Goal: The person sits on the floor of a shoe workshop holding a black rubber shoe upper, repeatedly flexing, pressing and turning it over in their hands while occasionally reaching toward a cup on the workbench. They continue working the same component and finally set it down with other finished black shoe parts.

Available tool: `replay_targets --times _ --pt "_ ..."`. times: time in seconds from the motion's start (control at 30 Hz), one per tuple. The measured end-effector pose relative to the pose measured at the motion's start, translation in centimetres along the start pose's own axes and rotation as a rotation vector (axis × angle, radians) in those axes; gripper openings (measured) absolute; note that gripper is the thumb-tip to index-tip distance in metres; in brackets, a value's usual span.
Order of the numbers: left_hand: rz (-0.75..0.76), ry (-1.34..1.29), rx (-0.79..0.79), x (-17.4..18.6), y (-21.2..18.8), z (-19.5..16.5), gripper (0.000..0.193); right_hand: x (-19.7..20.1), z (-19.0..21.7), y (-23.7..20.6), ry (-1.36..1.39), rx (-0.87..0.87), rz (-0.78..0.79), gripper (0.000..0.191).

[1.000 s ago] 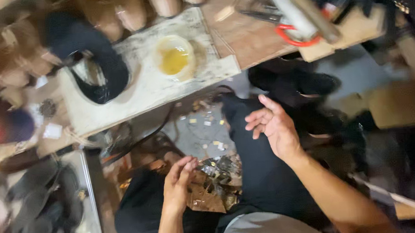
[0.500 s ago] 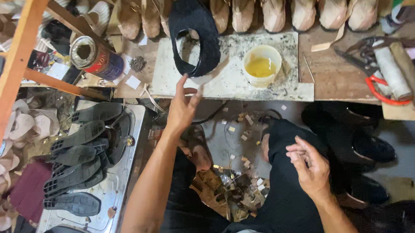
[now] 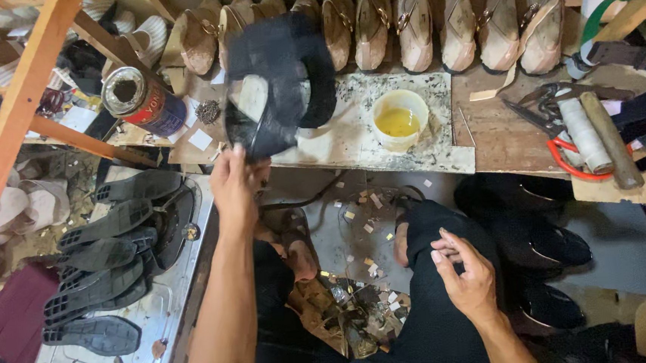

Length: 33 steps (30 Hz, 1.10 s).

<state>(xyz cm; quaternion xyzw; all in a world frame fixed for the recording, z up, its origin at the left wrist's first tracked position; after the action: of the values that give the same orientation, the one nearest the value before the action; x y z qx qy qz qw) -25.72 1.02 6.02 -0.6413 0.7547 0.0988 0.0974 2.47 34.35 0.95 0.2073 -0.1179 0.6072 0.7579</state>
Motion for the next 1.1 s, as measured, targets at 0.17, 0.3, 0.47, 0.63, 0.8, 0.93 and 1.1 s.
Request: replay_targets --times 0.17,0.3,0.47,0.63,0.8,0.93,1.1 --pt "0.022 0.335 0.101 3.1 -9.1 4.8 0.01 -0.9 0.8 0.6 -0.076 -0.02 0.031 0.04" --pt "0.094 0.172 0.174 3.5 -16.8 9.3 0.034 -0.3 3.0 2.7 0.008 -0.076 0.044 0.054" --pt "0.019 -0.27 0.326 3.8 -22.8 13.1 0.029 3.9 6.7 9.0 -0.177 0.052 0.087 0.05" --pt "0.099 -0.295 0.406 3.7 -24.4 13.1 0.018 3.5 9.3 18.3 -0.599 0.256 0.216 0.057" --pt "0.146 -0.19 0.573 4.5 -25.4 11.6 0.011 0.3 9.7 25.0 -0.864 -0.023 0.508 0.081" --pt "0.199 -0.354 0.524 5.4 -25.9 11.8 0.019 -0.2 8.9 26.4 -1.061 -0.216 0.77 0.087" --pt "0.013 0.063 0.552 6.9 -27.1 11.1 0.017 2.0 8.7 24.1 -0.916 0.233 0.417 0.071"
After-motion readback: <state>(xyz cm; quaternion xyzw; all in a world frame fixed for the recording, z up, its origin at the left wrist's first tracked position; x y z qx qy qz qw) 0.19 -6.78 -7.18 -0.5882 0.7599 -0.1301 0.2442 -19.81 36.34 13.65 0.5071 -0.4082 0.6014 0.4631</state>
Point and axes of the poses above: each hand's wrist, its own y-axis towards the middle knuckle, its own x-axis out of the back of the hand, z = x × y, the point moved 3 cm from there along y, towards the middle knuckle, and after that the axes turned 14 degrees about z, right-handed, at the moved point
